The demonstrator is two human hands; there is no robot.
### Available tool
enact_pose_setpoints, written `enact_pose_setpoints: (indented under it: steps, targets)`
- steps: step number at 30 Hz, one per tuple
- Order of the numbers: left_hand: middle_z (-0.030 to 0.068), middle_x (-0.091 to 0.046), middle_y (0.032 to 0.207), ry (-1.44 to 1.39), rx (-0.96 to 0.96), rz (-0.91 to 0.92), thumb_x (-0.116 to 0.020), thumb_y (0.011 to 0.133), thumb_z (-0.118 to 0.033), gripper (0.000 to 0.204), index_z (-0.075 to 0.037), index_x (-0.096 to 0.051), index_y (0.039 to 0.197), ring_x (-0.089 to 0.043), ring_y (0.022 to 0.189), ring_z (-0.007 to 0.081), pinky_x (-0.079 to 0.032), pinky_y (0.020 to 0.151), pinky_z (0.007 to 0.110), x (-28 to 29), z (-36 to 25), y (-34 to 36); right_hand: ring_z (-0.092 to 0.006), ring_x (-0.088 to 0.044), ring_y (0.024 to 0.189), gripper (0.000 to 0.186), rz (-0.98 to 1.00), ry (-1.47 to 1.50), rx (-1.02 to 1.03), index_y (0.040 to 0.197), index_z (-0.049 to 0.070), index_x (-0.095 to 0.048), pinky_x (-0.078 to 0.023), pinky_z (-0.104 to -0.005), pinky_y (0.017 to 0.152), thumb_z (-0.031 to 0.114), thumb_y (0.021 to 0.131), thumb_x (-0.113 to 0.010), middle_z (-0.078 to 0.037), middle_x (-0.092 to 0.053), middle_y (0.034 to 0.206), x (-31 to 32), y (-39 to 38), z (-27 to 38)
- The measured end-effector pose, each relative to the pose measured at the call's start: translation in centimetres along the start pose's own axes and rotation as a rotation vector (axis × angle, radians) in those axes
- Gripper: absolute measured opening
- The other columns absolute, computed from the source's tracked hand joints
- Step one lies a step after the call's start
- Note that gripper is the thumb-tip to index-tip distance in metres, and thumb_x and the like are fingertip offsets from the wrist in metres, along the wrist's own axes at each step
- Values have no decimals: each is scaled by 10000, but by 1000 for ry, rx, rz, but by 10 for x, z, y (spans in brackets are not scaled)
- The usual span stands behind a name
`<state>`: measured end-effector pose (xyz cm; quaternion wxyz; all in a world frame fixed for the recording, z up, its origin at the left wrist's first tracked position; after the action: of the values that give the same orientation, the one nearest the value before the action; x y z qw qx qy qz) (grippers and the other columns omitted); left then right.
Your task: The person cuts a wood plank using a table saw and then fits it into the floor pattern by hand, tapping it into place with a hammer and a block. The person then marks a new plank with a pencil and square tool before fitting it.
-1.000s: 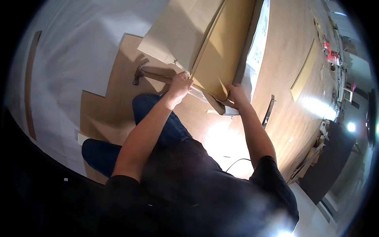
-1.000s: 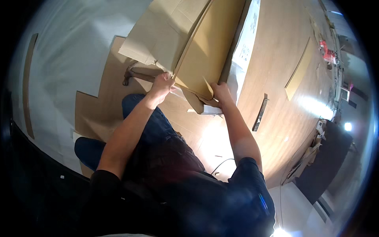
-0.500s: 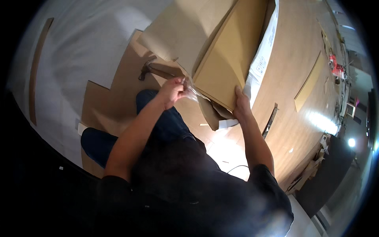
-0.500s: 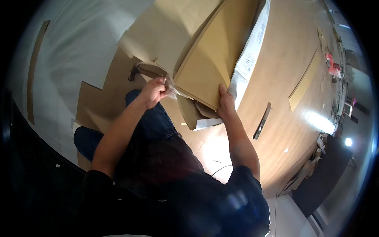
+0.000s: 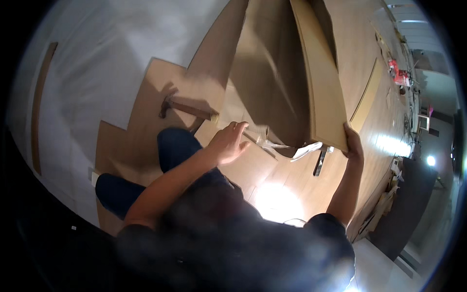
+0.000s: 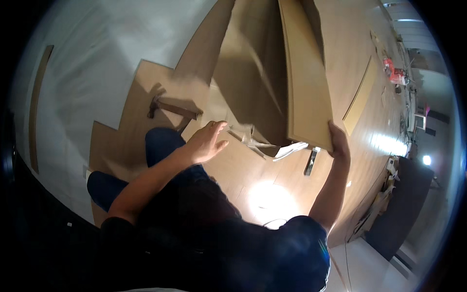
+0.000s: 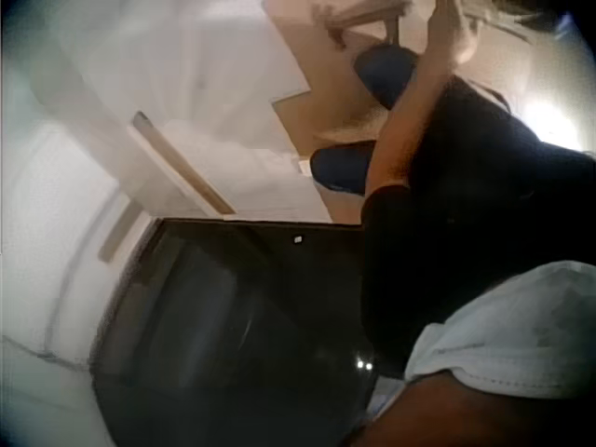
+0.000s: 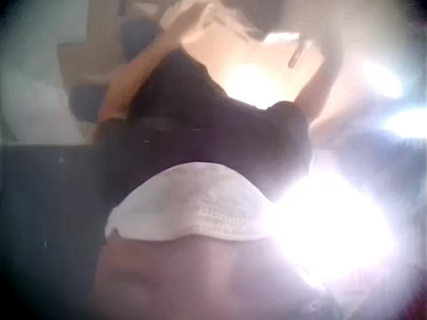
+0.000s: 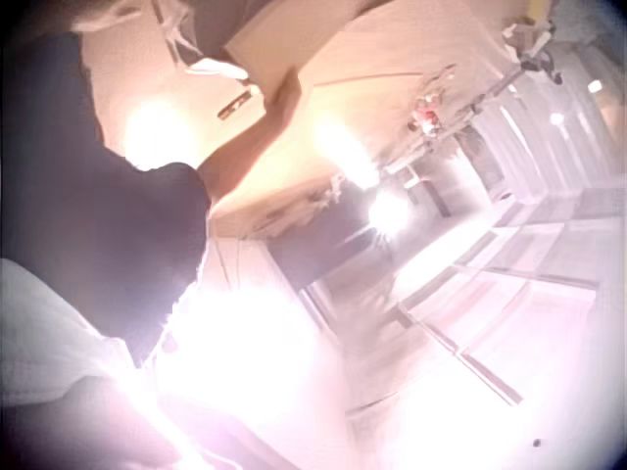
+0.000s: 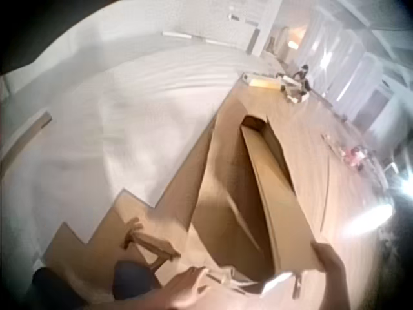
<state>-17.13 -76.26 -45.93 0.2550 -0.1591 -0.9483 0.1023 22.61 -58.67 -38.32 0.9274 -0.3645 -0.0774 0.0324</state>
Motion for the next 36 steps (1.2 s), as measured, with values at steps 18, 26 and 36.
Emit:
enact_pose_setpoints:
  steps: [18,26,36]
  targets:
    - [-61,-564,721,-701,-924,-1186,-661,780,-296,129,-181,-604,780,-578,763,167,-457,760,365,184,-126,-22,-171,-633,916,445,366,516,254,1173,12,-601,-522,-304,749,400,957,-569,-90,-658,1064,-327,65,40]
    - [-11,-590,668,141,-458,-1492,-593,898,-283,188,-156,-569,760,-644,698,250,-517,734,408,263,-83,-139,-167,-630,856,479,476,714,181,1204,43,-575,-532,-297,674,447,947,-603,-68,-650,1051,-490,120,98]
    - [100,-637,722,-311,299,-1824,-608,984,-405,399,-14,-653,922,-570,667,169,-480,655,354,336,79,-447,-262,-615,1070,558,1159,851,-285,1310,53,-506,-546,-421,879,353,889,-716,-109,-595,1256,-668,65,37]
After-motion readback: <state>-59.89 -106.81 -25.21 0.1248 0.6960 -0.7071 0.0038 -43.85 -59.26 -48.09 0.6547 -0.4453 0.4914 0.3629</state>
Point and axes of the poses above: each hand's wrist, its own y-axis towards the middle knuckle, its own x-axis out of the back of the hand, z = x × y, the point moved 8 cm from there along y, towards the middle knuckle
